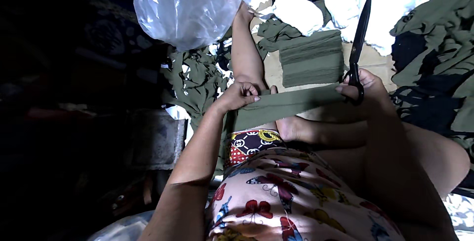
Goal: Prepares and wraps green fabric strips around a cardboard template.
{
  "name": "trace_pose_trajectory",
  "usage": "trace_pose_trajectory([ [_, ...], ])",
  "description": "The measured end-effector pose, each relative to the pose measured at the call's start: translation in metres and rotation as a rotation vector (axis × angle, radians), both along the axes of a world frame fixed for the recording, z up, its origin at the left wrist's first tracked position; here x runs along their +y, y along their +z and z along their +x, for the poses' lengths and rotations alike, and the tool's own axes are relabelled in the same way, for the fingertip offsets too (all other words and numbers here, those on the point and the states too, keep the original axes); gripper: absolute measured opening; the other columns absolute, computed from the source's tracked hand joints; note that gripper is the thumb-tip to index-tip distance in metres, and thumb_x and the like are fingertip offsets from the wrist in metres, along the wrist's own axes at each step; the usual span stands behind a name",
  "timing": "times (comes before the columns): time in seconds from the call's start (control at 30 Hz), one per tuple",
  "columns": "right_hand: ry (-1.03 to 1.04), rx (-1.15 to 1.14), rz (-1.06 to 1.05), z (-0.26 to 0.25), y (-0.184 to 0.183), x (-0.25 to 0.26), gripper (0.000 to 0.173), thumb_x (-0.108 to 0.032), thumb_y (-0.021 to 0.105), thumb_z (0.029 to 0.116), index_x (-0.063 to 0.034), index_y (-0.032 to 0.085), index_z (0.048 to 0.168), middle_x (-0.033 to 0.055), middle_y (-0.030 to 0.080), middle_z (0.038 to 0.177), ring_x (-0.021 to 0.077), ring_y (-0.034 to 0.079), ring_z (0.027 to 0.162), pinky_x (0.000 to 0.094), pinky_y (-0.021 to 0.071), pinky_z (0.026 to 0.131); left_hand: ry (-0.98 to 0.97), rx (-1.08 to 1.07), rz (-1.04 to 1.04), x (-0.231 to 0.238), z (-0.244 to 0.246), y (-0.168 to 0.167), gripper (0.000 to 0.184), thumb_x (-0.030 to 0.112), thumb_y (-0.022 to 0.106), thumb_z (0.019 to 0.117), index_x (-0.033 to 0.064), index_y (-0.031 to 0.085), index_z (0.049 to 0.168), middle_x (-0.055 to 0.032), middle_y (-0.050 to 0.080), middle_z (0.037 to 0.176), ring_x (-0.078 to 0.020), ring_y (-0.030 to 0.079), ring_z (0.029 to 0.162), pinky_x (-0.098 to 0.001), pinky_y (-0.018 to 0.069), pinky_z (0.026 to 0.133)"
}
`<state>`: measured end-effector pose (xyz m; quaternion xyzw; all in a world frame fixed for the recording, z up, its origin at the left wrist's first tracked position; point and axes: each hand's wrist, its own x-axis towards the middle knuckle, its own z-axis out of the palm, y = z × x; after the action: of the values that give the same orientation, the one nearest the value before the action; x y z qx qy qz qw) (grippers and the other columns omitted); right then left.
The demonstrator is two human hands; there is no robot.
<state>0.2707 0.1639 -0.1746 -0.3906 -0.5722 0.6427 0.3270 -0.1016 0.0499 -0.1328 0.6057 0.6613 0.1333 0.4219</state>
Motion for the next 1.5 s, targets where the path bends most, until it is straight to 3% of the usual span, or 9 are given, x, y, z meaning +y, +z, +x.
trace_pose_trajectory([
  [0.1, -0.009, 0.01, 0.002, -0.001, -0.002, 0.001, 0.022, -0.001, 0.071, 0.0858, -0.0114, 0.056, 0.098, -0.0087, 0.065, 0.078, -0.0025, 0.059, 0.063, 0.0154, 0.0522, 0.058, 0.008, 0.21, 0.058, -0.004, 0.007, 0.004, 0.022, 0.016, 0.074, 0.0943, -0.0003, 0.07, 0.109, -0.0147, 0.07, 0.091, -0.0265, 0.068, 0.084, -0.0509, 0.055, 0.084],
  [0.23, -0.02, -0.027, 0.002, -0.001, -0.002, -0.001, 0.021, -0.001, 0.07, 0.0861, -0.0108, 0.056, 0.098, -0.0073, 0.064, 0.079, -0.0016, 0.058, 0.062, 0.0157, 0.0512, 0.056, -0.001, 0.36, 0.308, -0.018, 0.014, 0.004, 0.021, 0.017, 0.07, 0.0961, 0.0005, 0.071, 0.109, -0.0195, 0.068, 0.105, -0.0354, 0.066, 0.104, -0.055, 0.0516, 0.096],
  [0.33, -0.018, -0.029, 0.0, -0.001, -0.002, 0.0, 0.021, -0.002, 0.07, 0.0865, -0.0105, 0.057, 0.099, -0.0069, 0.064, 0.079, -0.001, 0.059, 0.062, 0.0165, 0.0518, 0.057, -0.1, 0.319, 0.497, -0.03, 0.024, 0.002, 0.02, 0.019, 0.069, 0.0951, 0.0032, 0.075, 0.104, -0.017, 0.069, 0.103, -0.0329, 0.065, 0.103, -0.0494, 0.052, 0.095],
  [0.53, -0.016, 0.005, 0.006, -0.001, -0.004, 0.001, 0.021, -0.001, 0.07, 0.0863, -0.0122, 0.056, 0.098, -0.0087, 0.065, 0.078, -0.0019, 0.06, 0.063, 0.0157, 0.0525, 0.058, -0.216, 0.488, 0.459, -0.034, 0.035, -0.016, 0.027, 0.018, 0.068, 0.0943, 0.0046, 0.073, 0.117, -0.018, 0.07, 0.109, -0.0376, 0.066, 0.105, -0.0524, 0.0533, 0.093],
  [0.73, -0.018, -0.008, -0.013, 0.001, -0.001, 0.0, 0.021, 0.0, 0.069, 0.0873, -0.0118, 0.056, 0.098, -0.0088, 0.065, 0.076, -0.0028, 0.059, 0.061, 0.0147, 0.0512, 0.057, -0.15, 0.547, 0.492, -0.033, 0.035, -0.026, 0.027, 0.009, 0.06, 0.0946, 0.0032, 0.073, 0.117, -0.018, 0.072, 0.109, -0.0393, 0.069, 0.103, -0.0544, 0.0545, 0.089],
  [0.83, -0.025, -0.007, -0.009, 0.0, -0.003, 0.0, 0.021, -0.001, 0.07, 0.087, -0.0109, 0.056, 0.098, -0.0077, 0.065, 0.078, -0.0018, 0.059, 0.062, 0.0155, 0.0521, 0.058, -0.123, 0.618, 0.457, -0.033, 0.041, -0.031, 0.031, 0.015, 0.066, 0.0927, 0.0044, 0.071, 0.121, -0.0187, 0.071, 0.111, -0.0412, 0.066, 0.105, -0.0566, 0.053, 0.088],
  [1.03, -0.045, -0.055, -0.034, 0.0, 0.001, 0.0, 0.021, 0.001, 0.07, 0.0873, -0.0095, 0.055, 0.098, -0.0077, 0.062, 0.077, -0.0031, 0.057, 0.061, 0.0149, 0.0507, 0.057, 0.098, 0.67, 0.408, -0.026, 0.038, -0.028, 0.034, -0.003, 0.063, 0.0892, 0.0043, 0.07, 0.122, -0.0244, 0.068, 0.116, -0.0478, 0.064, 0.106, -0.0638, 0.0507, 0.086],
  [1.27, -0.046, -0.065, -0.058, -0.002, 0.002, 0.0, 0.022, 0.002, 0.069, 0.0877, -0.01, 0.055, 0.098, -0.008, 0.062, 0.075, -0.0036, 0.056, 0.059, 0.0139, 0.0493, 0.056, 0.327, 0.674, 0.407, -0.037, -0.001, -0.004, 0.037, -0.01, 0.06, 0.0861, 0.0025, 0.072, 0.119, -0.0242, 0.066, 0.122, -0.0451, 0.063, 0.115, -0.0639, 0.0495, 0.095],
  [1.5, -0.056, -0.1, -0.085, -0.001, 0.003, 0.001, 0.022, 0.001, 0.07, 0.0879, -0.0087, 0.055, 0.1, -0.0062, 0.062, 0.077, -0.0024, 0.057, 0.06, 0.0151, 0.0509, 0.057, 0.386, 0.676, 0.562, -0.087, -0.012, 0.021, 0.036, -0.015, 0.061, 0.0811, -0.0002, 0.072, 0.113, -0.0254, 0.065, 0.122, -0.0452, 0.063, 0.112, -0.0644, 0.0487, 0.091],
])
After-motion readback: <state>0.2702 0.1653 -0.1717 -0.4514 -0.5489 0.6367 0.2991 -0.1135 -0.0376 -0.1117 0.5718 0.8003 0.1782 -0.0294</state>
